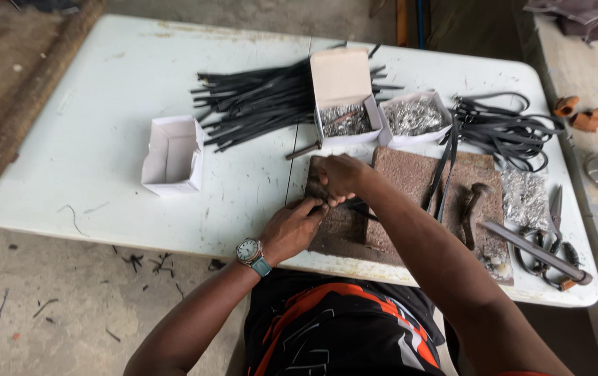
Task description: The person assembles cable assemblies by inserting metal fasteners into black rubber strips, securing them with a hammer, and trimming excess material with shears. The person repeats this process for multiple units on a white table.
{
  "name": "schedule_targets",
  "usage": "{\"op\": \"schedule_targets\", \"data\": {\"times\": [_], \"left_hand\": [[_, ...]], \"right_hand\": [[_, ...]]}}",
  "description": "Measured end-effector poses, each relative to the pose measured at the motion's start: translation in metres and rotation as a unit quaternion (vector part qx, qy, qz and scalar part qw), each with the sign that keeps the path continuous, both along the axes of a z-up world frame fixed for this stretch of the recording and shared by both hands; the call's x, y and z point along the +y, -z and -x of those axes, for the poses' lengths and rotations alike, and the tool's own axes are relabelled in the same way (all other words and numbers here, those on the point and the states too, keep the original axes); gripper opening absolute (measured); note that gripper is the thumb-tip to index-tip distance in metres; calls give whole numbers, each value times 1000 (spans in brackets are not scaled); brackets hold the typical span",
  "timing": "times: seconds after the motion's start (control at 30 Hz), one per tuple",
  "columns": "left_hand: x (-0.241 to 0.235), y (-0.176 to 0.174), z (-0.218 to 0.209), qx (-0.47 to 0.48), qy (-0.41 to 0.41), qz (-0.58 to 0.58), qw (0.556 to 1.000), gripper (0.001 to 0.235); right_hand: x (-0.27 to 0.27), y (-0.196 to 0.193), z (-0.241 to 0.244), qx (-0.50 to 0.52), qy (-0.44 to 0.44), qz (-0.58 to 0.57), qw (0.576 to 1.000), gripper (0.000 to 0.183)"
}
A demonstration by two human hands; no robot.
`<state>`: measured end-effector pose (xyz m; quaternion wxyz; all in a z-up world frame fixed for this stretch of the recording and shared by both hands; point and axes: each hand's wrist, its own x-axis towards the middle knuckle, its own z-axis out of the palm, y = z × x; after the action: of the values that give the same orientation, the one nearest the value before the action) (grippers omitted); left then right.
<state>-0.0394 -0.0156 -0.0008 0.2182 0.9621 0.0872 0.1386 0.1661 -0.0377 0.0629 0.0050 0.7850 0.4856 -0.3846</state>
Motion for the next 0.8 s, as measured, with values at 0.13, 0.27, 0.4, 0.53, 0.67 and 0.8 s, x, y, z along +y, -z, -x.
{"op": "schedule_targets", "data": {"times": [0.13,0.27,0.4,0.53,0.67,0.8], "left_hand": [[10,0,-16,-23,-24,108,994,14],[16,7,-33,-65,-83,159,982,14],[16,-6,-42,-35,-119,197,973,24],[12,-23,-44,-2,-104,165,981,18],[6,-29,-40,48,-111,128,984,15],[11,-22,-44,0,-99,118,988,10]], "right_hand": [[-45,-11,-4,-68,-132,-72,986,43],[-66,-8,-6,-42,-117,-95,988,38],[-57,-19,-9,-24,-81,-65,994,35],[-45,-26,-8,-60,-93,-55,992,10],[-59,-15,5,-174,-95,-29,980,23],[-103,0,19,-329,-190,-219,899,31]]}}
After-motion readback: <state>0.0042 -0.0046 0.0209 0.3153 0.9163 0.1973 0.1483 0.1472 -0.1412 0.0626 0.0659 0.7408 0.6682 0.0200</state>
